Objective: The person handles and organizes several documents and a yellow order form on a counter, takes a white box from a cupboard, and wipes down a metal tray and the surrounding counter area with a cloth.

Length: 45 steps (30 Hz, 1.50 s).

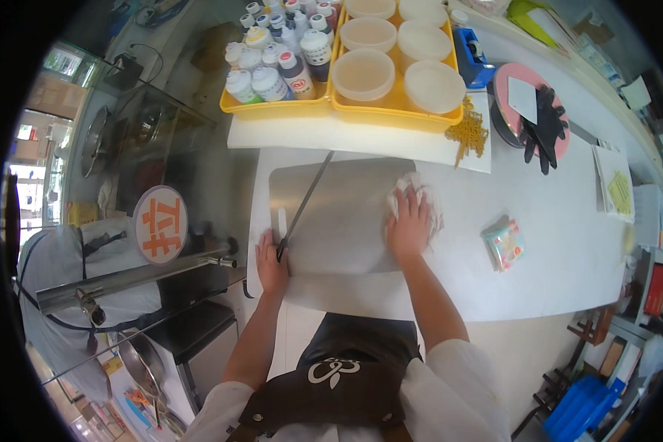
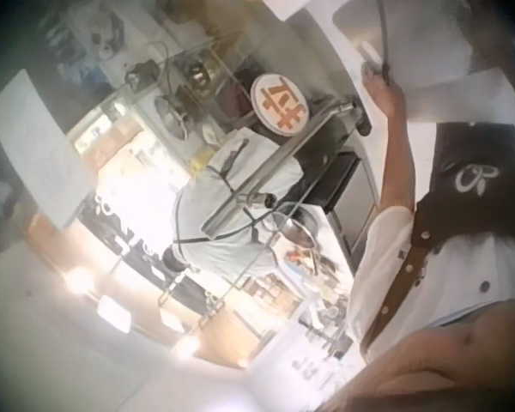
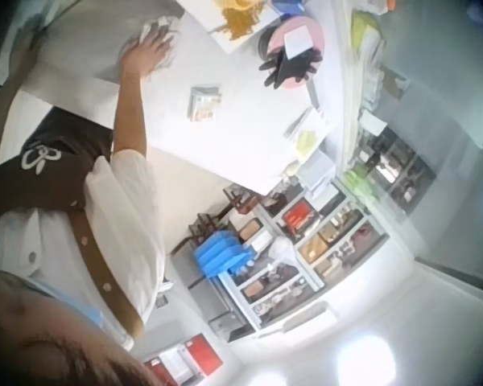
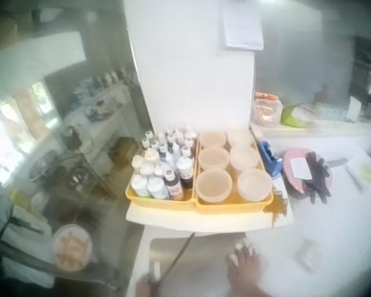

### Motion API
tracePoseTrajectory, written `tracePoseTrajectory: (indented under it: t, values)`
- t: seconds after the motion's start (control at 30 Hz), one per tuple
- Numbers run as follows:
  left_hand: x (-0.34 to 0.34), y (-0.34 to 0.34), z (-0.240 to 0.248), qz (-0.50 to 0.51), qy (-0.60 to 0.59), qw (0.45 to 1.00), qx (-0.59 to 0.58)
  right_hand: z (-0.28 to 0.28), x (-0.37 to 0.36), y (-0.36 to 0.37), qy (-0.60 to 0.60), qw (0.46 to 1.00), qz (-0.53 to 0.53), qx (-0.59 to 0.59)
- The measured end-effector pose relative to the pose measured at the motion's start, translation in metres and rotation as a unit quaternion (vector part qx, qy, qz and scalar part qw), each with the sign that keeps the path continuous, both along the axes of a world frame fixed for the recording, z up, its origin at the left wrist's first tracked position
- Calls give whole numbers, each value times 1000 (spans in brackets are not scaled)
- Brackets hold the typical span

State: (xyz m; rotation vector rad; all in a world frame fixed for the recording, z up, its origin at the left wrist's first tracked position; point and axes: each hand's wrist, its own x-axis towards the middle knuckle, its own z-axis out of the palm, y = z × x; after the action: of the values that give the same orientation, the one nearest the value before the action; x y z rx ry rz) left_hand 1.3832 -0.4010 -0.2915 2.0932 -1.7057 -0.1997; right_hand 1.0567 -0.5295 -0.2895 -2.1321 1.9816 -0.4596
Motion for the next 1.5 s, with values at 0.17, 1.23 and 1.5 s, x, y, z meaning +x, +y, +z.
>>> tracePoseTrajectory:
  t: [0.17, 1.23, 1.5]
  values:
    - [-24, 16, 11, -22, 106, 993, 39, 0, 38, -45, -11, 999, -46, -18]
    - [-9, 50, 54, -19, 95, 992, 87, 21, -25, 145, -24, 988, 127, 80]
    - [-25, 172, 113, 163, 175, 959, 151, 25, 157, 104, -145, 935, 309, 92]
